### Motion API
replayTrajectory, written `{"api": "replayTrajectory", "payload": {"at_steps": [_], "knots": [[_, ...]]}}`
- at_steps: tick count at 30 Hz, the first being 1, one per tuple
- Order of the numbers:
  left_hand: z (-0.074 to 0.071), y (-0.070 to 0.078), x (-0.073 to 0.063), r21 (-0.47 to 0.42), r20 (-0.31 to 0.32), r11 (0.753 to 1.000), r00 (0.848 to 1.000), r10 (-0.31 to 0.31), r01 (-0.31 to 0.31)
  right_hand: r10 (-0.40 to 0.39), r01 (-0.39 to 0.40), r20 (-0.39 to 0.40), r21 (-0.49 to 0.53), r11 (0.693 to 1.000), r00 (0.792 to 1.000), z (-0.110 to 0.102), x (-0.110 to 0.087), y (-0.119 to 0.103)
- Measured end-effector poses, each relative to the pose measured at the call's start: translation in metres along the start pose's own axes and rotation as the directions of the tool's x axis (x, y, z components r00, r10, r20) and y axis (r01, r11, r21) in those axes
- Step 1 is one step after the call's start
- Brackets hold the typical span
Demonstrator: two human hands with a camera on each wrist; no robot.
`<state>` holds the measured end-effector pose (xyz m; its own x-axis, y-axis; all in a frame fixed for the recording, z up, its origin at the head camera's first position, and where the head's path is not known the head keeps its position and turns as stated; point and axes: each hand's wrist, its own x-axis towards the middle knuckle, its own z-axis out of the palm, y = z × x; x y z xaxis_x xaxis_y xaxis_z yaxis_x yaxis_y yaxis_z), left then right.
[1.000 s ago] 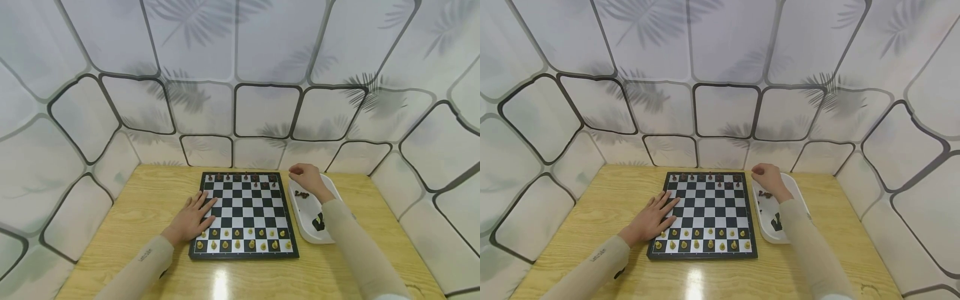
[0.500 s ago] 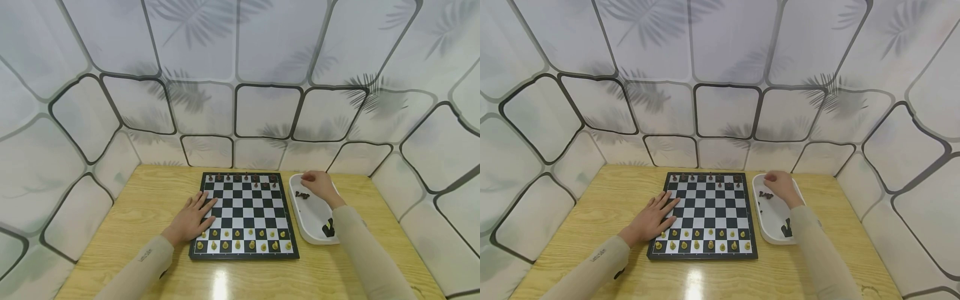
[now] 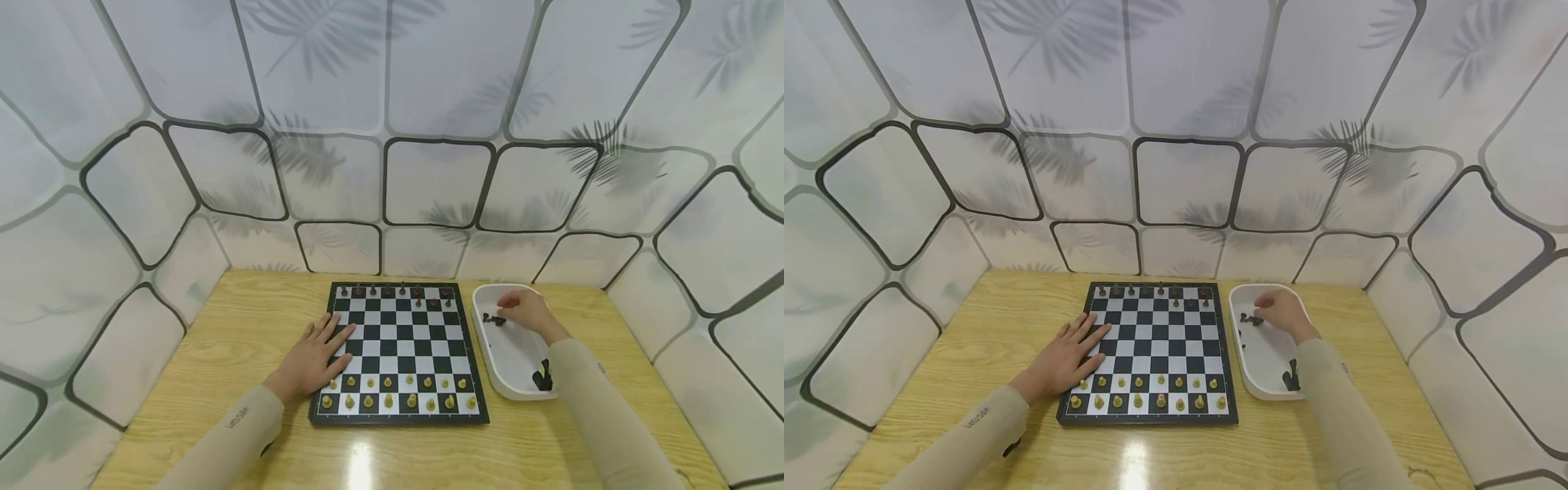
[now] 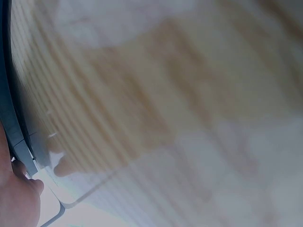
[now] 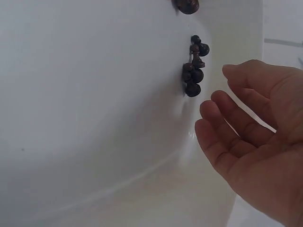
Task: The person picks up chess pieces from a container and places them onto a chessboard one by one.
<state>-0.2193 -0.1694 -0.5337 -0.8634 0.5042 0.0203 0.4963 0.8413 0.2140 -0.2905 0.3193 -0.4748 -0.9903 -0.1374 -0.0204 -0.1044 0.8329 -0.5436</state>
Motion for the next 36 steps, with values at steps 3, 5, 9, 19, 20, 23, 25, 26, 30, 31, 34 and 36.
{"api": "replayTrajectory", "payload": {"at_steps": [3, 5, 9, 19, 20, 23, 25, 26, 30, 31, 34, 36], "knots": [[0.000, 0.000, 0.000, -0.007, 0.003, 1.000, 1.000, 0.000, 0.000, -0.008, 0.008, 0.006, -0.020, 1.000, 1.000, 0.001, 0.000, 0.003], [0.000, 0.000, 0.000, -0.009, -0.001, 1.000, 1.000, -0.001, 0.001, -0.001, 0.001, 0.015, -0.027, 1.000, 1.000, 0.003, 0.001, 0.005], [0.002, -0.001, 0.000, -0.004, 0.001, 1.000, 1.000, -0.004, 0.004, 0.003, -0.001, 0.046, -0.030, 1.000, 0.999, 0.005, 0.002, 0.009], [0.003, -0.002, 0.001, -0.007, 0.002, 1.000, 1.000, -0.012, 0.012, 0.059, -0.057, 0.140, -0.018, 0.998, 0.988, 0.011, 0.002, 0.009], [0.003, -0.002, 0.001, -0.008, 0.004, 1.000, 1.000, -0.015, 0.015, 0.063, -0.062, 0.146, -0.013, 0.998, 0.987, 0.011, 0.002, 0.009], [0.004, -0.002, 0.001, -0.014, -0.001, 1.000, 1.000, -0.012, 0.012, 0.057, -0.057, 0.153, -0.004, 0.998, 0.987, 0.012, 0.002, 0.007], [0.004, -0.002, 0.001, -0.013, 0.002, 1.000, 1.000, -0.013, 0.013, 0.061, -0.063, 0.153, 0.003, 0.998, 0.986, 0.013, 0.003, 0.007], [0.004, -0.002, 0.001, -0.010, 0.004, 1.000, 1.000, -0.015, 0.015, 0.061, -0.063, 0.153, 0.005, 0.998, 0.986, 0.014, 0.003, 0.006], [0.003, -0.002, 0.000, -0.010, 0.010, 1.000, 1.000, -0.014, 0.014, 0.058, -0.062, 0.151, 0.018, 0.998, 0.987, 0.016, 0.003, 0.005], [0.002, -0.002, 0.000, -0.007, 0.014, 1.000, 1.000, -0.017, 0.017, 0.054, -0.058, 0.150, 0.022, 0.998, 0.987, 0.016, 0.003, 0.005], [0.002, -0.002, 0.000, -0.003, 0.019, 1.000, 1.000, -0.019, 0.019, 0.036, -0.042, 0.146, 0.039, 0.998, 0.989, 0.017, 0.003, 0.005], [0.002, -0.002, 0.001, 0.004, 0.018, 1.000, 1.000, -0.021, 0.020, 0.033, -0.039, 0.143, 0.042, 0.998, 0.989, 0.017, 0.003, 0.005]]}}
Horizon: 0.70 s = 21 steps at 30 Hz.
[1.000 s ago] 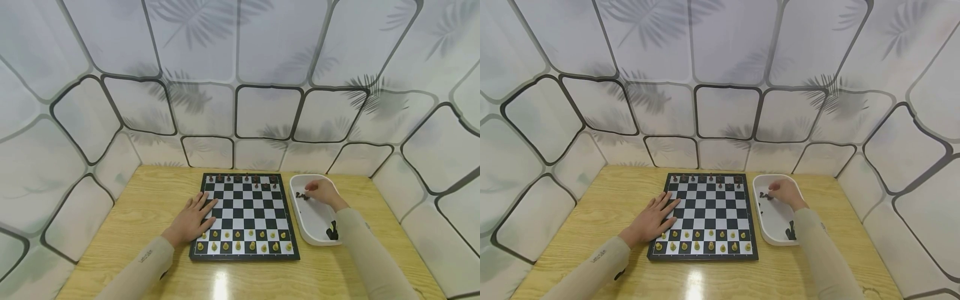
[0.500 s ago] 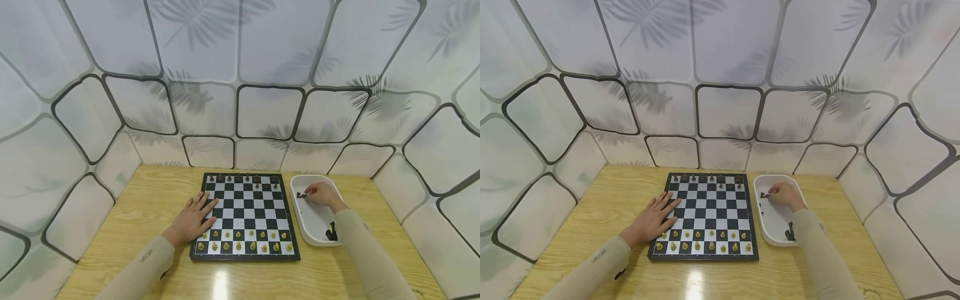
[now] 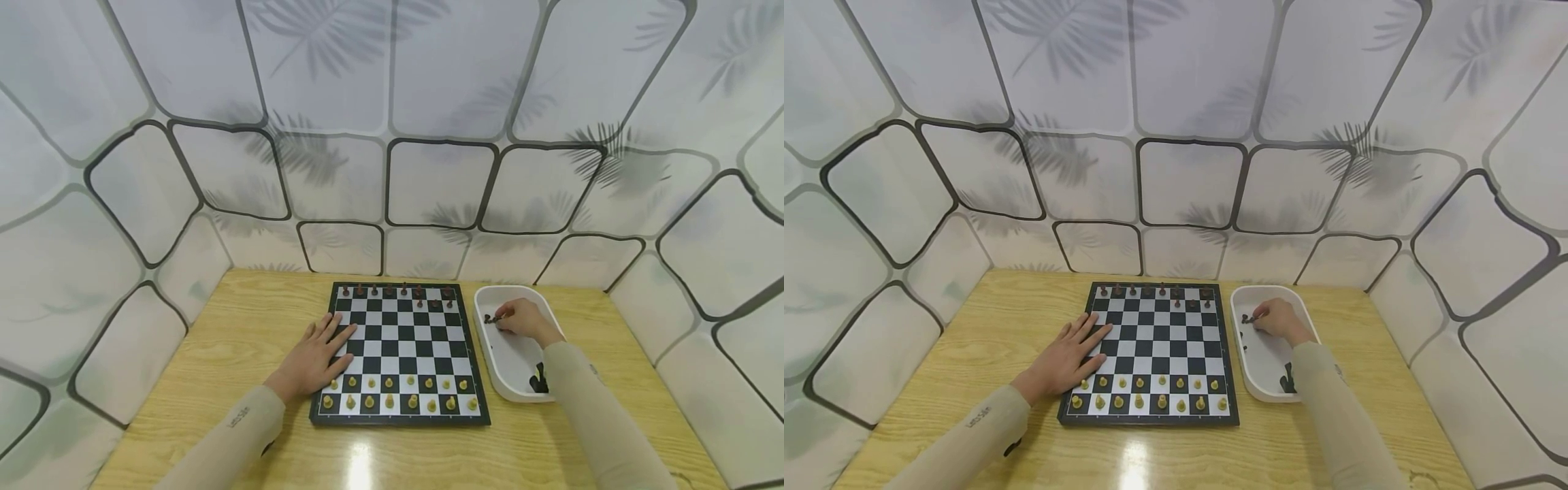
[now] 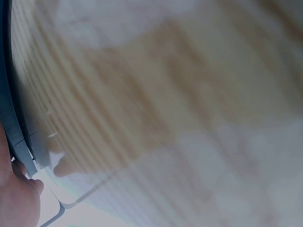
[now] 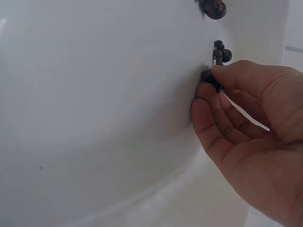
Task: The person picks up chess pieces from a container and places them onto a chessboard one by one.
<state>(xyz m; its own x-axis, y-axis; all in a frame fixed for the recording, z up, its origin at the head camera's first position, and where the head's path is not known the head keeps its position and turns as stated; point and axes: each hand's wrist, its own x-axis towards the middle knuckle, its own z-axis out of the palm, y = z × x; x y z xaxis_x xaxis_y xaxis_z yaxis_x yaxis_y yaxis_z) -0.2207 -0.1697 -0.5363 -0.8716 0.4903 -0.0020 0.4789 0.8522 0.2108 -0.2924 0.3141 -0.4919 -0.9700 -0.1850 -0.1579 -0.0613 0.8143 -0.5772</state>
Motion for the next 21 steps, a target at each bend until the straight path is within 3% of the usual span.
{"api": "replayTrajectory", "payload": {"at_steps": [12, 21], "knots": [[0.0002, 0.0003, 0.0001, 0.002, -0.012, 1.000, 1.000, 0.010, -0.010, 0.031, -0.031, -0.002, 0.004, 1.000, 1.000, 0.0007, 0.0003, -0.0028], [-0.0018, 0.0010, -0.0003, 0.006, -0.010, 1.000, 1.000, 0.010, -0.010, -0.017, 0.019, -0.033, 0.051, 0.999, 0.999, -0.0001, -0.0007, -0.0047]]}}
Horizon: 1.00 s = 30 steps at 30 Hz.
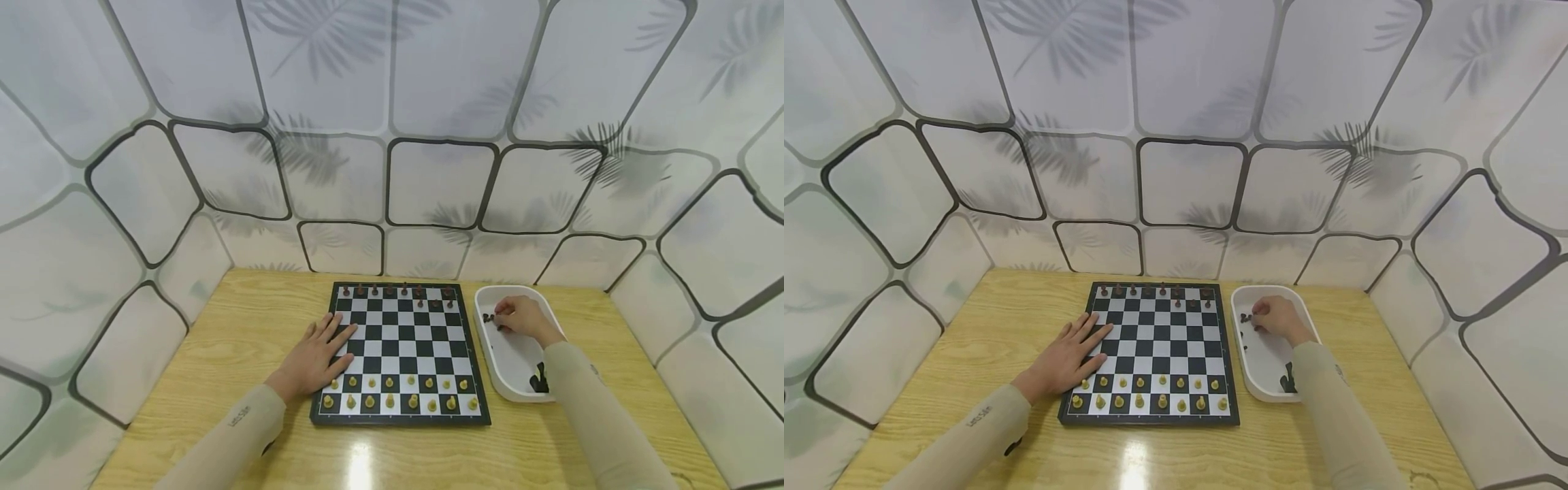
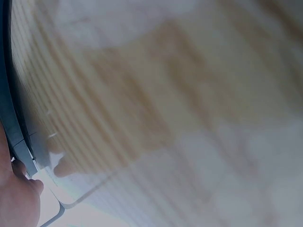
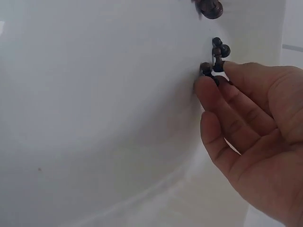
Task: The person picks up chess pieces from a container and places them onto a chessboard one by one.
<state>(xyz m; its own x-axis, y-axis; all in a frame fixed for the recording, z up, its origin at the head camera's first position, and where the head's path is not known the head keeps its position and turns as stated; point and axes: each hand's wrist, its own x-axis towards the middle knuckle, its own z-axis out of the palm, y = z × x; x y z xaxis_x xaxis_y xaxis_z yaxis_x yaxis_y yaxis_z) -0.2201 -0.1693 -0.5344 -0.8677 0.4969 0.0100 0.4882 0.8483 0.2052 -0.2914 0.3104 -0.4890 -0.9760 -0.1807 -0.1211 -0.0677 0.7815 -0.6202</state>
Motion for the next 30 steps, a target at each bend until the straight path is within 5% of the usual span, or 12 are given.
{"api": "replayTrajectory", "payload": {"at_steps": [6, 14, 30], "knots": [[0.001, 0.000, -0.001, 0.001, -0.017, 1.000, 1.000, 0.014, -0.014, 0.014, -0.015, -0.006, -0.029, 0.999, 1.000, -0.004, -0.001, -0.001], [0.001, 0.000, -0.002, -0.010, -0.017, 1.000, 1.000, 0.015, -0.015, 0.042, -0.052, -0.123, -0.073, 0.996, 0.992, -0.006, 0.001, -0.005], [0.001, 0.000, 0.000, -0.018, -0.015, 1.000, 1.000, 0.007, -0.007, -0.097, 0.110, -0.316, 0.026, 0.994, 0.944, -0.007, 0.002, -0.033]]}}
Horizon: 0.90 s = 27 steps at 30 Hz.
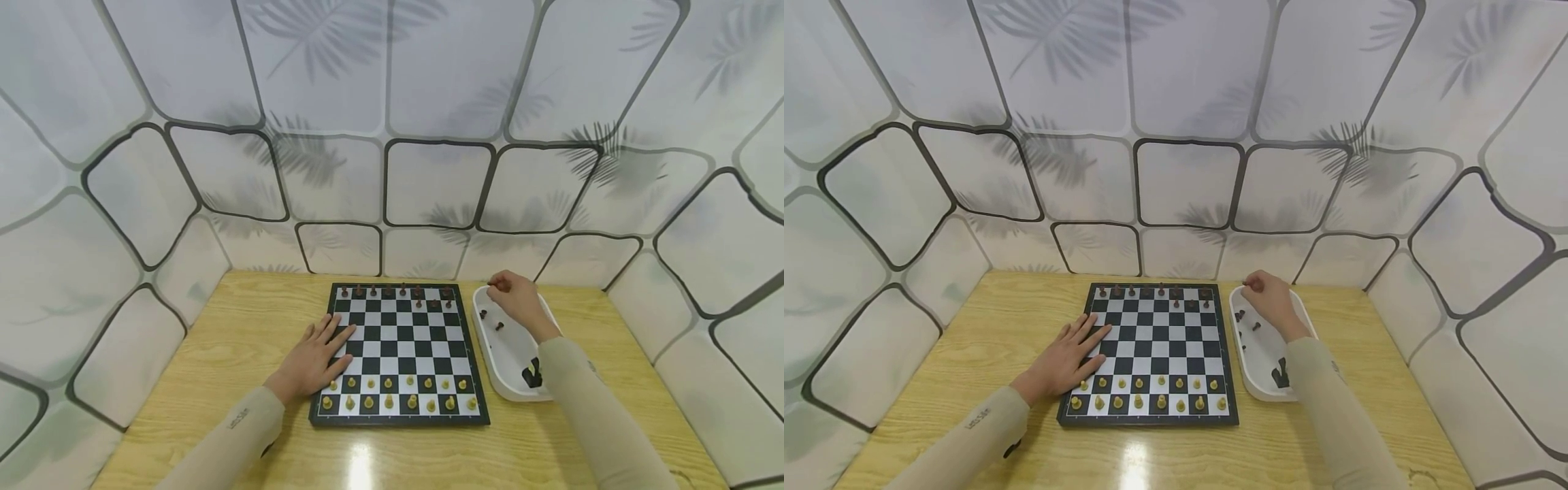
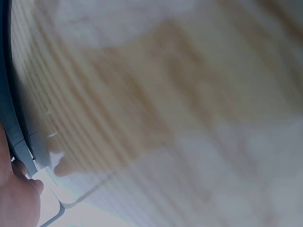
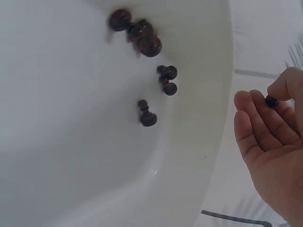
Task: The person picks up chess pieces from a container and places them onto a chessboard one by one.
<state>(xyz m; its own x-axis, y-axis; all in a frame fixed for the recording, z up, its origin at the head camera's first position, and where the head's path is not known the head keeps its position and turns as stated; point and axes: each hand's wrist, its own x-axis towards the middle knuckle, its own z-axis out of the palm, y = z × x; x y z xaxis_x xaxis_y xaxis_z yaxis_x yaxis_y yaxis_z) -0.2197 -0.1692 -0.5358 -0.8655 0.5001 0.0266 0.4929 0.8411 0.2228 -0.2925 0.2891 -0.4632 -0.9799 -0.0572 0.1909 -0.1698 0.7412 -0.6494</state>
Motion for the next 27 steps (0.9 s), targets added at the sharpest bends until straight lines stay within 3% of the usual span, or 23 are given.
{"api": "replayTrajectory", "payload": {"at_steps": [18, 27], "knots": [[-0.002, 0.000, 0.000, 0.009, 0.013, 1.000, 1.000, -0.002, 0.001, -0.031, 0.029, 0.040, 0.067, 0.997, 0.999, 0.025, 0.014, -0.042], [-0.001, -0.001, 0.000, 0.005, 0.006, 1.000, 1.000, 0.002, -0.002, -0.100, 0.097, 0.033, 0.073, 0.993, 0.994, 0.042, 0.018, -0.064]]}}
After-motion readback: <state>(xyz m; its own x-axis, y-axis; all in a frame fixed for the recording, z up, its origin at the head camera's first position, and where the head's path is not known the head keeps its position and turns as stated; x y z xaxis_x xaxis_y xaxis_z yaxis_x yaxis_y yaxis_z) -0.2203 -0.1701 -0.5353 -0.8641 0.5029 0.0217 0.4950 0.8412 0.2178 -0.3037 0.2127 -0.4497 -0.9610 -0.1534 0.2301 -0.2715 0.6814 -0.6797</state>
